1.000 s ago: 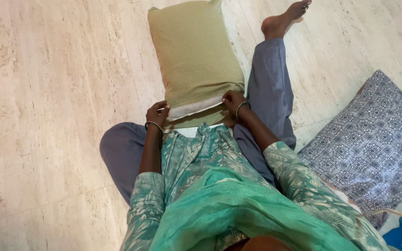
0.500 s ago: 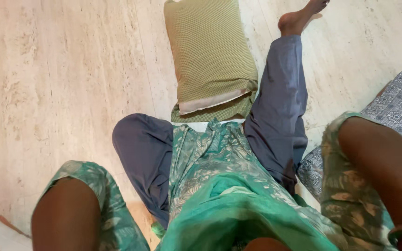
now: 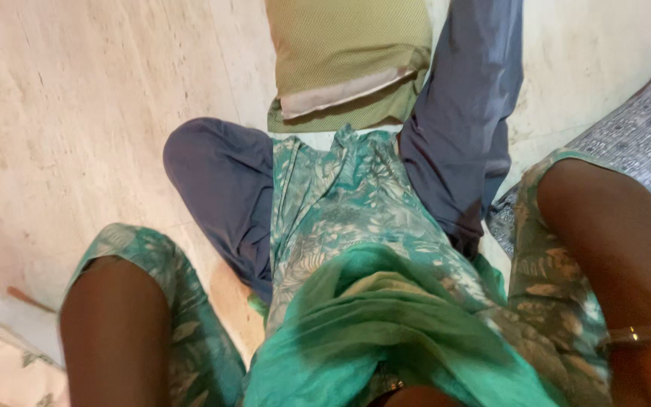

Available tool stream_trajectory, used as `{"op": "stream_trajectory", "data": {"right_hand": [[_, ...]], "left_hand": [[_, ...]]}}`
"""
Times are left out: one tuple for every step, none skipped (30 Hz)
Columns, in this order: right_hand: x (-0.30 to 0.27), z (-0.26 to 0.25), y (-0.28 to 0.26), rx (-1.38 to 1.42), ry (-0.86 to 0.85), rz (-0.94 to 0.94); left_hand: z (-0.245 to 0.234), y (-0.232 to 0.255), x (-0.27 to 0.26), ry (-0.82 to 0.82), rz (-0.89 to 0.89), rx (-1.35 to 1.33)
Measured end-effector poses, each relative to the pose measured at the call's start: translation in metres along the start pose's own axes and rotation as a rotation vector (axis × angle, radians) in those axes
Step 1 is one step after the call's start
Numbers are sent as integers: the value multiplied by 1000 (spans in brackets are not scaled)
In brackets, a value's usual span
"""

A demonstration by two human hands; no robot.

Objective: The person sits on the floor and inserts a white pillow into a patterned pillowcase. They align the pillow, tuck it into the case, and smooth the case over the pillow. The person then repeats the process with a second pillow and a green pillowcase.

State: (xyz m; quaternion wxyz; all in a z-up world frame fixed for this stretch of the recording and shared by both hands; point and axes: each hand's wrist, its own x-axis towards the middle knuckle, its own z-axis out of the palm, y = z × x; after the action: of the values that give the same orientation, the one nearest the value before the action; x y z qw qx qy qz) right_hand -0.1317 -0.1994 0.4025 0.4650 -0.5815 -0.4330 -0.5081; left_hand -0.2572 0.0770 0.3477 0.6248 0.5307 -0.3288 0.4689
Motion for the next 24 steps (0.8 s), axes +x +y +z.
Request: {"op": "stream_trajectory", "data": {"right_hand": [[-6, -8, -18, 25, 47, -40], [-20, -18, -20, 20, 93, -112], [-40, -28, -19, 10, 124, -152], [-65, -33, -12, 30, 142, -158], [-96, -34, -2, 52, 138, -101], [-132, -28, 10, 53, 125, 4], [-174, -19, 24, 7, 80, 267], [-220, -18, 34, -126, -7, 621], [-264, -18, 60, -229, -87, 912], [-308, -18, 86, -290, -178, 1151], [-349, -25, 103, -342, -345, 1277], [-382, -34, 126, -371, -540, 1310], [-407, -43, 149, -361, -739, 1258], [-428, -53, 167, -337, -923, 1151], [-443, -60, 185, -276, -926, 1241], [-451, -69, 202, -197, -854, 1397], [-452, -75, 219, -100, -599, 1815], [-452, -74, 232, 21, -290, 2203], [-454, -76, 240, 122, -202, 2177], [-457, -75, 249, 223, -107, 2140], [-460, -70, 253, 108, -8, 2112], [-460, -68, 255, -16, 89, 2080], [-462, -66, 255, -140, 183, 2044], [-461, -65, 258, -75, 258, 1899]], "left_hand": [[1, 12, 5, 5, -46, 0], [3, 10, 7, -1, -61, -40], [6, 9, 7, -3, -81, -77], [8, 12, 1, 9, -118, -75], [7, 12, -7, 23, -182, -73], [13, -9, -26, 26, -251, -80], [20, -42, -51, 41, -431, -49], [28, -81, -83, 59, -672, -29], [31, -123, -118, 76, -902, -19], [26, -159, -158, 126, -1156, 1], [16, -187, -201, 186, -1421, 7], [1, -209, -240, 181, -1486, 68], [-13, -231, -274, 176, -1549, 129], [-30, -249, -302, 222, -1613, -8], [-43, -266, -322, 269, -1672, -146], [-50, -282, -337, 314, -1729, -291], [-51, -297, -346, 290, -1713, -246], [-56, -307, -349, 268, -1697, -193], [-57, -314, -346, 244, -1680, -140], [-57, -323, -340, 274, -1667, -172], [-57, -331, -334, 304, -1653, -203], [-54, -338, -331, 335, -1644, -241], [-51, -342, -326, 240, -1602, -162], [-48, -348, -321, 155, -1544, -88]]}}
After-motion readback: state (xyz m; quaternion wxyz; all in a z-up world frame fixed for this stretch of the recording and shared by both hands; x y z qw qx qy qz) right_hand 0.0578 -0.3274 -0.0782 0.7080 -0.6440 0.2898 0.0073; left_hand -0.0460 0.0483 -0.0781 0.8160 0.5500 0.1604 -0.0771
